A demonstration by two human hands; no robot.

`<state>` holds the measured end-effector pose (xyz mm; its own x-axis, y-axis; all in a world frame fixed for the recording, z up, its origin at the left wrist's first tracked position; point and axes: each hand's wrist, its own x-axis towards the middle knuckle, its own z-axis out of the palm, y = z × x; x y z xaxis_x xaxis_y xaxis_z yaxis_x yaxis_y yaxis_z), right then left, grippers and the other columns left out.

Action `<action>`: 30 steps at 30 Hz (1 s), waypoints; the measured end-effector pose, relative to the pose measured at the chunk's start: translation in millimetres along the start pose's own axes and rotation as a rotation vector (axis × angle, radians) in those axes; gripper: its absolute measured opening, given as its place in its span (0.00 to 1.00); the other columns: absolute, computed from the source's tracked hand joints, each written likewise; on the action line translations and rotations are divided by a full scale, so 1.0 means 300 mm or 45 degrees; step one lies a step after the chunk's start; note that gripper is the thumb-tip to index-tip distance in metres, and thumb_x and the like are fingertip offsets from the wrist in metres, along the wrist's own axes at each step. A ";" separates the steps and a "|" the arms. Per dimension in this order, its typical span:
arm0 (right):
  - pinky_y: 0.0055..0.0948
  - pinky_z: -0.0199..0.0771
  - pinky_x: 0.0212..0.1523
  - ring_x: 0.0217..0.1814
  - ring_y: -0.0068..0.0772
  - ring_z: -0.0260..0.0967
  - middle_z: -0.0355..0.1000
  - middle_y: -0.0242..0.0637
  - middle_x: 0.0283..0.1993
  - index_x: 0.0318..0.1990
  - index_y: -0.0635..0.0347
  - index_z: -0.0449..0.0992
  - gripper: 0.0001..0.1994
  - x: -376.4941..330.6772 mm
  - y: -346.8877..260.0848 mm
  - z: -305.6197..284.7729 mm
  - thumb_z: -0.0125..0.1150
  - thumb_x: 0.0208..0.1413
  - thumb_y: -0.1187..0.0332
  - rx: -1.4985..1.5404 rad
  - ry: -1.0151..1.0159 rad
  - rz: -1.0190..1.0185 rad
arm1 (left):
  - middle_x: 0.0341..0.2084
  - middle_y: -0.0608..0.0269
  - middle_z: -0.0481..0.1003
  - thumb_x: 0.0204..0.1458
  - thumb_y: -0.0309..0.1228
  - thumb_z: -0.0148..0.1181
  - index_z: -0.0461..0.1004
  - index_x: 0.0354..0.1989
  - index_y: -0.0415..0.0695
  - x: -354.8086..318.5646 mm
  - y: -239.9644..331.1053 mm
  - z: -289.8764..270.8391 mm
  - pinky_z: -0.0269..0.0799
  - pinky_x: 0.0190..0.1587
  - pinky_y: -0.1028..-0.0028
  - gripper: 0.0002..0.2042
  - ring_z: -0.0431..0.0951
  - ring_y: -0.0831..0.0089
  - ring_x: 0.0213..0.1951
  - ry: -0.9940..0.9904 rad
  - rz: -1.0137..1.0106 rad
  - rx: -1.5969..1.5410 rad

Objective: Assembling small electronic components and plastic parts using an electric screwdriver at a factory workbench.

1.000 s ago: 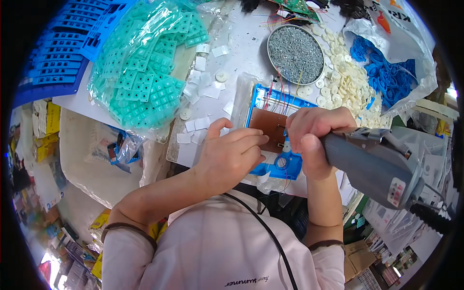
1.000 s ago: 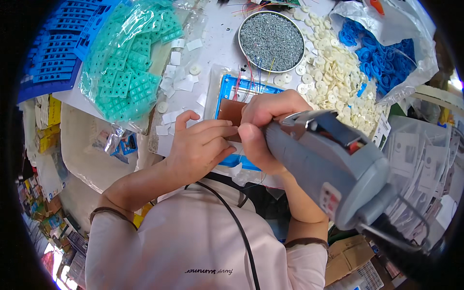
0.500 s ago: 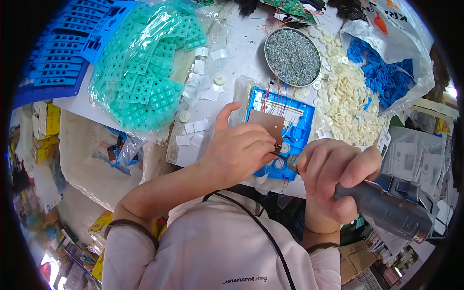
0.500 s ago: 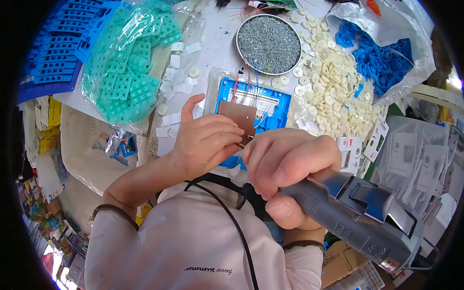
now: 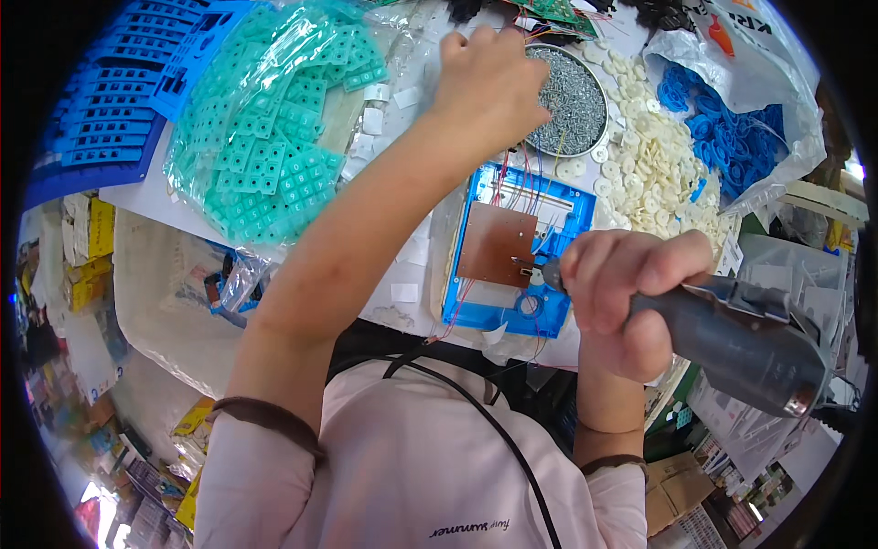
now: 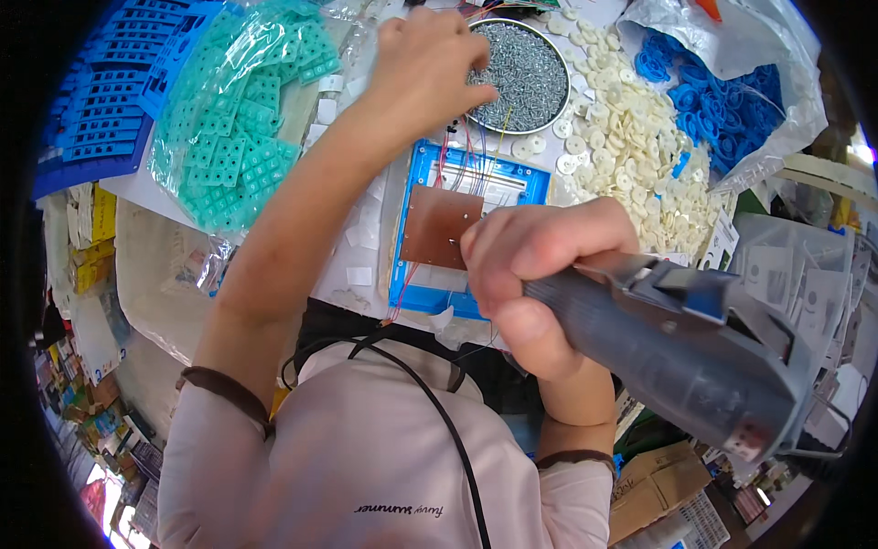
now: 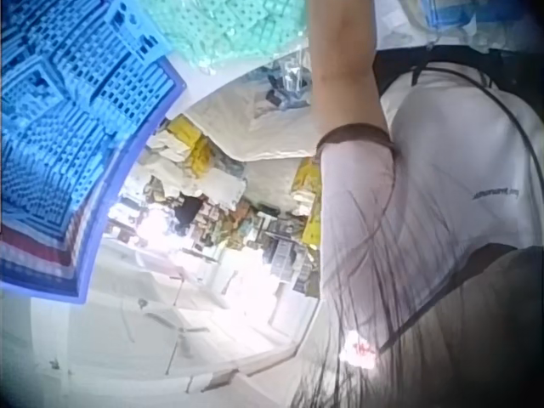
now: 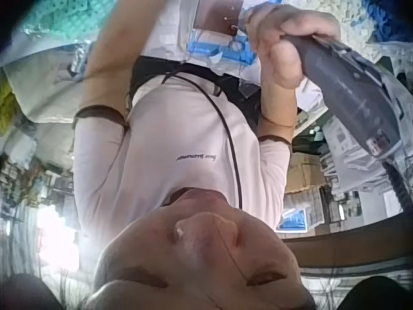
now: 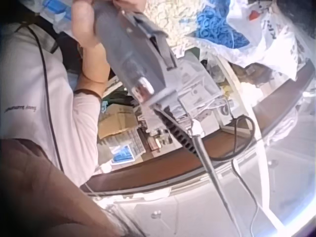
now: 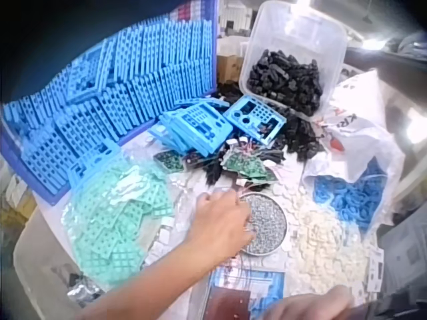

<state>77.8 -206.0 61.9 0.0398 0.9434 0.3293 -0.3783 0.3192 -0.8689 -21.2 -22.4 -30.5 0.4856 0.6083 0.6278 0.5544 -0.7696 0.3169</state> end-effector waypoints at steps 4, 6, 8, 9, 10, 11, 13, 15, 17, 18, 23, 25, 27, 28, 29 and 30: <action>0.38 0.72 0.41 0.28 0.27 0.67 0.69 0.30 0.27 0.45 0.55 0.64 0.17 -0.015 0.027 0.026 0.70 0.59 0.67 -0.025 0.015 0.061 | 0.36 0.64 0.80 0.51 0.33 0.62 0.87 0.30 0.51 0.007 0.006 0.051 0.58 0.54 0.51 0.07 0.76 0.63 0.48 -0.341 -0.129 0.101; 0.39 0.73 0.42 0.29 0.29 0.68 0.70 0.30 0.27 0.45 0.56 0.65 0.16 -0.022 0.029 0.030 0.70 0.58 0.68 -0.029 -0.003 0.080 | 0.35 0.63 0.81 0.52 0.32 0.61 0.87 0.29 0.51 0.019 0.012 0.036 0.57 0.54 0.51 0.08 0.77 0.63 0.48 -0.393 -0.139 0.071; 0.39 0.74 0.41 0.29 0.30 0.69 0.70 0.31 0.27 0.44 0.56 0.67 0.16 -0.028 0.038 0.027 0.71 0.57 0.69 -0.010 -0.048 0.087 | 0.34 0.62 0.82 0.53 0.33 0.60 0.87 0.29 0.50 0.027 0.008 0.038 0.58 0.53 0.52 0.08 0.78 0.62 0.46 -0.410 -0.134 0.057; 0.39 0.74 0.41 0.29 0.31 0.70 0.71 0.31 0.27 0.43 0.56 0.68 0.15 -0.029 0.042 0.031 0.72 0.57 0.70 0.003 -0.057 0.093 | 0.33 0.62 0.82 0.53 0.34 0.61 0.87 0.29 0.50 0.032 0.002 0.049 0.58 0.53 0.52 0.08 0.78 0.62 0.45 -0.407 -0.131 0.072; 0.39 0.74 0.40 0.29 0.31 0.70 0.71 0.31 0.26 0.43 0.57 0.68 0.15 -0.038 0.044 0.045 0.72 0.56 0.71 0.020 -0.035 0.100 | 0.32 0.61 0.82 0.53 0.35 0.62 0.87 0.29 0.49 0.040 -0.005 0.061 0.58 0.53 0.52 0.08 0.79 0.62 0.44 -0.405 -0.129 0.087; 0.39 0.74 0.40 0.29 0.31 0.71 0.71 0.31 0.26 0.43 0.57 0.69 0.15 -0.043 0.046 0.052 0.73 0.55 0.71 0.036 -0.012 0.107 | 0.31 0.61 0.82 0.54 0.37 0.63 0.87 0.29 0.49 0.046 -0.004 0.061 0.58 0.52 0.52 0.09 0.79 0.61 0.43 -0.402 -0.126 0.101; 0.38 0.75 0.38 0.28 0.31 0.71 0.71 0.31 0.25 0.43 0.57 0.69 0.16 -0.045 0.052 0.052 0.73 0.54 0.72 0.001 -0.039 0.084 | 0.30 0.61 0.82 0.54 0.38 0.64 0.86 0.28 0.48 0.040 0.000 0.053 0.58 0.51 0.52 0.10 0.80 0.60 0.41 -0.310 -0.145 0.022; 0.39 0.75 0.39 0.27 0.31 0.70 0.71 0.30 0.25 0.43 0.56 0.69 0.16 -0.054 0.050 0.058 0.73 0.54 0.72 0.007 -0.025 0.112 | 0.28 0.61 0.82 0.54 0.39 0.63 0.85 0.27 0.48 0.029 0.018 0.037 0.60 0.50 0.53 0.11 0.80 0.60 0.40 -0.168 -0.167 -0.053; 0.39 0.75 0.38 0.26 0.31 0.70 0.71 0.30 0.25 0.42 0.57 0.69 0.16 -0.054 0.055 0.060 0.73 0.53 0.73 -0.032 -0.033 0.086 | 0.27 0.61 0.81 0.54 0.38 0.62 0.84 0.25 0.48 0.015 0.046 0.011 0.61 0.48 0.54 0.11 0.80 0.60 0.38 0.028 -0.195 -0.117; 0.39 0.75 0.37 0.26 0.31 0.70 0.71 0.30 0.26 0.41 0.57 0.69 0.16 -0.054 0.058 0.060 0.74 0.53 0.73 -0.052 -0.037 0.072 | 0.26 0.62 0.79 0.54 0.37 0.64 0.81 0.25 0.48 0.003 0.056 -0.012 0.62 0.45 0.55 0.10 0.79 0.59 0.36 0.049 -0.194 -0.167; 0.38 0.77 0.32 0.22 0.33 0.71 0.71 0.32 0.23 0.38 0.59 0.68 0.14 -0.038 0.094 0.058 0.69 0.50 0.78 -0.198 -0.209 -0.048 | 0.20 0.65 0.72 0.55 0.35 0.66 0.72 0.21 0.47 -0.097 0.088 -0.215 0.61 0.38 0.56 0.13 0.73 0.58 0.26 -0.101 -0.240 -0.642; 0.38 0.78 0.31 0.21 0.34 0.72 0.71 0.33 0.22 0.37 0.59 0.68 0.13 -0.032 0.106 0.064 0.68 0.50 0.80 -0.256 -0.270 -0.099 | 0.21 0.66 0.71 0.53 0.34 0.67 0.71 0.22 0.48 -0.163 0.083 -0.289 0.60 0.40 0.56 0.12 0.72 0.60 0.27 -0.126 -0.197 -0.647; 0.39 0.78 0.30 0.20 0.34 0.72 0.71 0.33 0.21 0.37 0.59 0.68 0.13 -0.029 0.109 0.067 0.66 0.49 0.81 -0.276 -0.270 -0.122 | 0.22 0.67 0.71 0.51 0.32 0.68 0.72 0.23 0.48 -0.220 0.089 -0.337 0.59 0.43 0.57 0.10 0.72 0.63 0.29 -0.158 -0.167 -0.616; 0.39 0.78 0.30 0.20 0.34 0.72 0.71 0.33 0.21 0.37 0.59 0.68 0.12 -0.029 0.110 0.068 0.67 0.50 0.79 -0.269 -0.254 -0.104 | 0.23 0.68 0.72 0.50 0.31 0.69 0.72 0.25 0.48 -0.248 0.095 -0.355 0.59 0.44 0.57 0.09 0.73 0.64 0.30 -0.178 -0.161 -0.578; 0.39 0.78 0.30 0.20 0.34 0.72 0.71 0.32 0.21 0.37 0.58 0.68 0.12 -0.031 0.110 0.069 0.68 0.51 0.78 -0.261 -0.237 -0.092 | 0.24 0.68 0.72 0.49 0.30 0.70 0.73 0.26 0.48 -0.276 0.102 -0.372 0.59 0.46 0.58 0.09 0.73 0.66 0.31 -0.199 -0.150 -0.536; 0.39 0.78 0.30 0.21 0.34 0.72 0.71 0.32 0.21 0.38 0.58 0.69 0.12 -0.030 0.106 0.069 0.68 0.52 0.76 -0.261 -0.220 -0.076 | 0.25 0.69 0.74 0.49 0.30 0.70 0.74 0.28 0.49 -0.308 0.111 -0.386 0.59 0.48 0.58 0.07 0.74 0.67 0.33 -0.258 -0.137 -0.541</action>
<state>46.2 -206.3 39.1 -0.1090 0.8987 0.4248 -0.1841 0.4017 -0.8971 -125.9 -126.7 4.2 0.5862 0.6818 0.4376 0.3036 -0.6857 0.6615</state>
